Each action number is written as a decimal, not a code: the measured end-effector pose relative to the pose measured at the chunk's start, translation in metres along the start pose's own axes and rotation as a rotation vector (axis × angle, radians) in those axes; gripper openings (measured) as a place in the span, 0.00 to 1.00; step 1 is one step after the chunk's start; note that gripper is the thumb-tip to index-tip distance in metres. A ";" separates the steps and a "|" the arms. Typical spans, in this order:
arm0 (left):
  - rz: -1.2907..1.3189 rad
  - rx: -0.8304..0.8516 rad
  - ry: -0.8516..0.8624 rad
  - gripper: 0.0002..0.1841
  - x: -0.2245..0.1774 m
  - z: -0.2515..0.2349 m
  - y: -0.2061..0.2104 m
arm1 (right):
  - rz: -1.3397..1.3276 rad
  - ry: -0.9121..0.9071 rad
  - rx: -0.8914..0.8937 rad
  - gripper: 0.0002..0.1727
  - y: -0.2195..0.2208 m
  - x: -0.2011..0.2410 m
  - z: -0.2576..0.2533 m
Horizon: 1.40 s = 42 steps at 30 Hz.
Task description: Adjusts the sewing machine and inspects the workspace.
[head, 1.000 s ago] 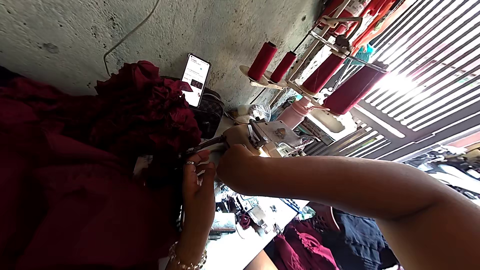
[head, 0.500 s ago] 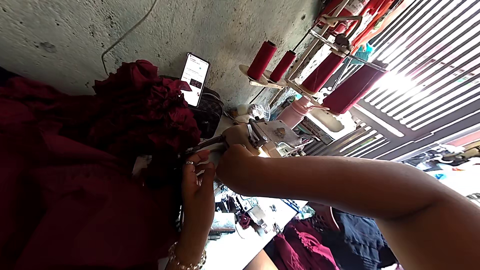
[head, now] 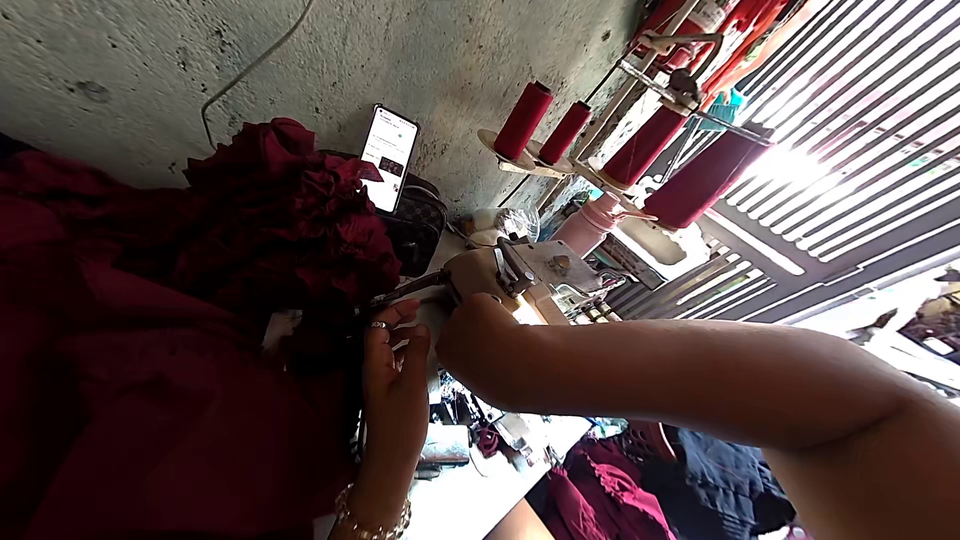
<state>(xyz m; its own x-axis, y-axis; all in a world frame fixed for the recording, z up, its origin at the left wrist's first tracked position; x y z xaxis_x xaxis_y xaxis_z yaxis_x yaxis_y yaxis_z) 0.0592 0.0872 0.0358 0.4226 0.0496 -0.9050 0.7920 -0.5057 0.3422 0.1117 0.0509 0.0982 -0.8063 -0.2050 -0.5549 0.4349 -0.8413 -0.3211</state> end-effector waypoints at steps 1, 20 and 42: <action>-0.002 0.001 -0.001 0.16 0.000 0.000 0.000 | -0.001 0.002 0.000 0.09 0.002 0.001 0.004; -1.312 0.240 0.379 0.13 -0.001 0.025 0.051 | -1.465 -0.553 -0.862 0.19 0.233 -0.073 -0.033; -1.563 0.275 0.300 0.15 0.002 0.030 0.056 | -2.177 -0.902 -0.435 0.08 0.203 -0.041 -0.105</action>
<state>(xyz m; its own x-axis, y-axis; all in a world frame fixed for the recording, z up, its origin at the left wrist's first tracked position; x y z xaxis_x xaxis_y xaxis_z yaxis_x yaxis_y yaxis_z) 0.0910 0.0337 0.0460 -0.5881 0.7793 -0.2161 0.4236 0.0692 -0.9032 0.2747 -0.0591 -0.0247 0.1126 0.2868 0.9514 -0.9936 0.0255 0.1099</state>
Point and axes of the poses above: each hand's wrist, its own z-axis away from the middle knuckle, its own y-axis out of the palm, x = y × z, the point moved 8 cm from there along -z, towards the middle knuckle, and after that the axes turned 11 degrees about x, right-handed, at the moved point
